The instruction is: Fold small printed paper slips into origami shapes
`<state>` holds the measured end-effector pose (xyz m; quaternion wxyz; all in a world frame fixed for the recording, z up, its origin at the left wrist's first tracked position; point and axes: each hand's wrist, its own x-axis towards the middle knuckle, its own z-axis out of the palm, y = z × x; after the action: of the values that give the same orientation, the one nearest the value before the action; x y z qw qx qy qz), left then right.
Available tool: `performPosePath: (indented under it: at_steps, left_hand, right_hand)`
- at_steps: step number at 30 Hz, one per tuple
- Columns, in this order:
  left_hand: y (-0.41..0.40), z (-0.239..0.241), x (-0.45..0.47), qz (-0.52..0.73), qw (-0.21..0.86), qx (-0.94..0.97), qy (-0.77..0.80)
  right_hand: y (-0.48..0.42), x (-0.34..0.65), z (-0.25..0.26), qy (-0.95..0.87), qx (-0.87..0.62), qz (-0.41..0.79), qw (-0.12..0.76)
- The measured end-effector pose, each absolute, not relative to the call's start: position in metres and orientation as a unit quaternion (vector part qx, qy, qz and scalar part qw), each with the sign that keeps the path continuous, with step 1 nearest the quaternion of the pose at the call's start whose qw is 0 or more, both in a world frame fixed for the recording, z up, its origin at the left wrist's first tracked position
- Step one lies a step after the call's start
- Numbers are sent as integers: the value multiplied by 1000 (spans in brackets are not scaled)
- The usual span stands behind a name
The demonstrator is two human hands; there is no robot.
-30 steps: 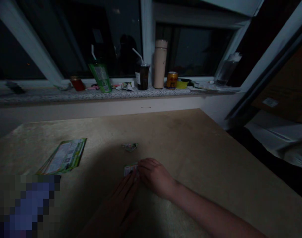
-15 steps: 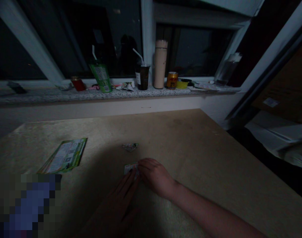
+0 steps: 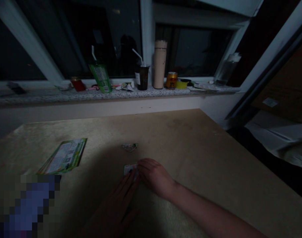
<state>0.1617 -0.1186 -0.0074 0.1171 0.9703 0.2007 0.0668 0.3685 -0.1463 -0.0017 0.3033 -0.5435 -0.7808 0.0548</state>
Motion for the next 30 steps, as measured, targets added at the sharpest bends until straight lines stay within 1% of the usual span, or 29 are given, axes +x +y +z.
performPosePath:
  at_steps: [10, 16, 20, 23, 26, 30]
  left_hand:
    - [-118, -7, 163, 79, 115, 971, 196]
    - [-118, -9, 163, 78, 113, 971, 195]
    - [-118, -6, 163, 77, 120, 970, 199]
    - [-118, -4, 163, 72, 122, 970, 197]
    - [-118, -4, 163, 73, 123, 970, 196]
    - [-118, -4, 164, 79, 122, 970, 196]
  right_hand:
    - [-147, 368, -2, -773, -552, 45, 309]
    - [-147, 367, 0, -767, -560, 72, 304]
    - [-146, 372, 2, -745, -564, 122, 334]
    - [-143, 379, 2, -693, -609, 129, 362]
    - [-141, 386, 0, -665, -653, 105, 348]
    - [-141, 388, 0, -672, -664, 83, 317]
